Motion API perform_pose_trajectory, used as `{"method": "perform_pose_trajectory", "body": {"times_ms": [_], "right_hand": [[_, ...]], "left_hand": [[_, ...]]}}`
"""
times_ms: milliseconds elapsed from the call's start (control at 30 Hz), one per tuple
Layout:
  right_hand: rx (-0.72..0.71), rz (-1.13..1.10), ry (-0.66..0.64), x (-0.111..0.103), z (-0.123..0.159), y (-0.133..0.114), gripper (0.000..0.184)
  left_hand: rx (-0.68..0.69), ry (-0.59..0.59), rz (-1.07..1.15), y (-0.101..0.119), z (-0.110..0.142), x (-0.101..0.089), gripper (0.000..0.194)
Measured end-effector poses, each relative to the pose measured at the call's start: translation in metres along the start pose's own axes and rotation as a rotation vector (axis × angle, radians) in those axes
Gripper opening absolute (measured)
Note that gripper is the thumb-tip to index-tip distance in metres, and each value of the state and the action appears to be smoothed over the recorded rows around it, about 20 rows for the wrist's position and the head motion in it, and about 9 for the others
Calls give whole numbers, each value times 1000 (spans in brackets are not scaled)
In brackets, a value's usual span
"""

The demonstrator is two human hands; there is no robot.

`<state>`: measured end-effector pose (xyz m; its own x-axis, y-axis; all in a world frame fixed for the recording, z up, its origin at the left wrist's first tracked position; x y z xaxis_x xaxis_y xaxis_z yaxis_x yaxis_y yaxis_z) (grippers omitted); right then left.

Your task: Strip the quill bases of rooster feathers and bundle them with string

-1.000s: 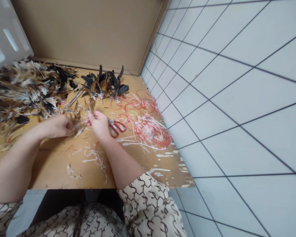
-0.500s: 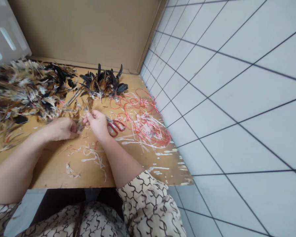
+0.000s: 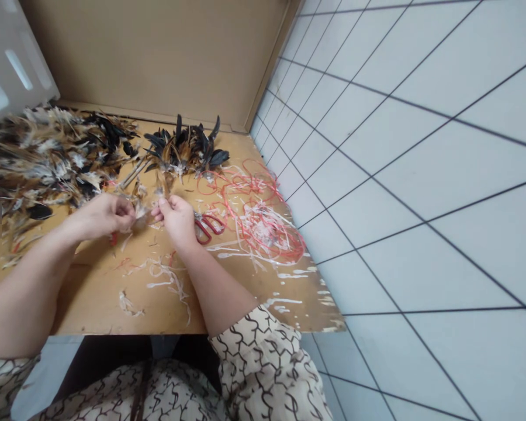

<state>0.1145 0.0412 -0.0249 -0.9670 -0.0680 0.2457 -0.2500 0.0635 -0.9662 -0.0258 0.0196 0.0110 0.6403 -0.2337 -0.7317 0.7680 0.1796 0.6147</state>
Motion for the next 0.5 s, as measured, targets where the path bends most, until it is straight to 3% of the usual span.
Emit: {"method": "perform_pose_trajectory", "body": {"times_ms": [100,200,500], "right_hand": [[50,-59,34,1,2,-1,17],[111,-93,23,4,4,2,15],[95,-146,-20,12,10,10,20]], "left_hand": [[-28,89,269,1,0,-4,5],[-22,129,358,5,1,3,4],[91,256,38,10,-1,20,14]]}}
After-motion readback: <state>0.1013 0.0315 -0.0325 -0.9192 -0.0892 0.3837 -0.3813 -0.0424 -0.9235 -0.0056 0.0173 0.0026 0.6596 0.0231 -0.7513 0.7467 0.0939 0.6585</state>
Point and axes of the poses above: each hand's wrist, its own z-axis away from the middle knuckle, its own x-axis out of the palm, y = z × x, the point moved 2 cm from there along -z, towards the middle knuckle, and after that the axes turned 10 degrees about -x, right-handed, at the moved point
